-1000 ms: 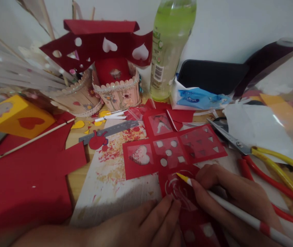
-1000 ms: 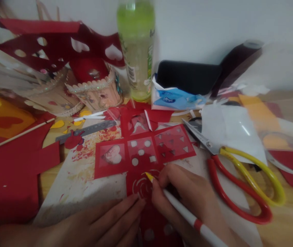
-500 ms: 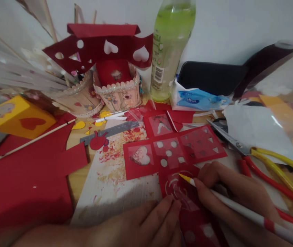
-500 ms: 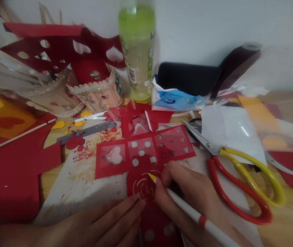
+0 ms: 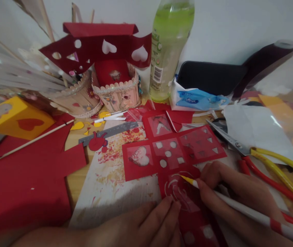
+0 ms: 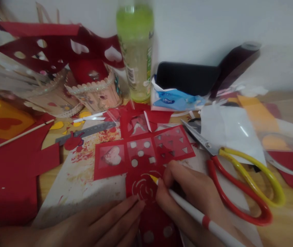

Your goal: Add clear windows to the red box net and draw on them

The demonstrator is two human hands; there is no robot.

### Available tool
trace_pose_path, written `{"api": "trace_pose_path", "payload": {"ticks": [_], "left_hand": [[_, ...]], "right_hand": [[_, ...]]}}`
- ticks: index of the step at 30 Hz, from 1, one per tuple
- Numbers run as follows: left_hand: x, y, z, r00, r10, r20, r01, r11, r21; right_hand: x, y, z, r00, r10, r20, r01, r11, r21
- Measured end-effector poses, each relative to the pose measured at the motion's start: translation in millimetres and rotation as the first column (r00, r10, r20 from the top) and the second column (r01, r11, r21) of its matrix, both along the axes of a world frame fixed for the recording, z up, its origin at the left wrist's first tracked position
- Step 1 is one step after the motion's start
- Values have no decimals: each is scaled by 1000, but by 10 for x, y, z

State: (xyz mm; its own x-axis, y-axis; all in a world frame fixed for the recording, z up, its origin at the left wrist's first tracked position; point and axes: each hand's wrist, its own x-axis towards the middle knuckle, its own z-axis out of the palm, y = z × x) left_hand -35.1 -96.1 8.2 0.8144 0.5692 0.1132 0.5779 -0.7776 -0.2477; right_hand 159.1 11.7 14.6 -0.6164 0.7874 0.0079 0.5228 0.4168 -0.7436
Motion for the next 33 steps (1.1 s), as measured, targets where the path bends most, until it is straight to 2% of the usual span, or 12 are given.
{"api": "trace_pose_path", "payload": {"ticks": [8, 11, 14, 18, 24, 27, 33], "left_hand": [[16, -17, -61, 999, 25, 48, -26, 999, 26], [26, -35, -77, 998, 51, 45, -54, 996, 70], [32, -77, -96, 996, 79, 37, -82, 991, 108], [42, -139, -136, 991, 115, 68, -124, 983, 139], [71, -151, -173, 979, 155, 133, -174, 974, 145], [78, -129, -138, 970, 160, 184, -189, 969, 158], [76, -115, -77, 971, 130, 198, -161, 976, 149]], "right_hand": [[-6, 16, 50, 998, 45, 50, -47, 998, 42], [1, 32, 52, 998, 32, 46, -31, 999, -25], [21, 51, 28, 997, -73, -15, 70, 989, -130], [19, 75, 19, 962, -248, -113, 225, 957, -184], [15, 93, 45, 958, -250, -139, 236, 965, -113], [18, 52, 73, 961, -218, -169, 196, 970, -141], [48, -63, 66, 989, 15, -148, -62, 946, -317]]}}
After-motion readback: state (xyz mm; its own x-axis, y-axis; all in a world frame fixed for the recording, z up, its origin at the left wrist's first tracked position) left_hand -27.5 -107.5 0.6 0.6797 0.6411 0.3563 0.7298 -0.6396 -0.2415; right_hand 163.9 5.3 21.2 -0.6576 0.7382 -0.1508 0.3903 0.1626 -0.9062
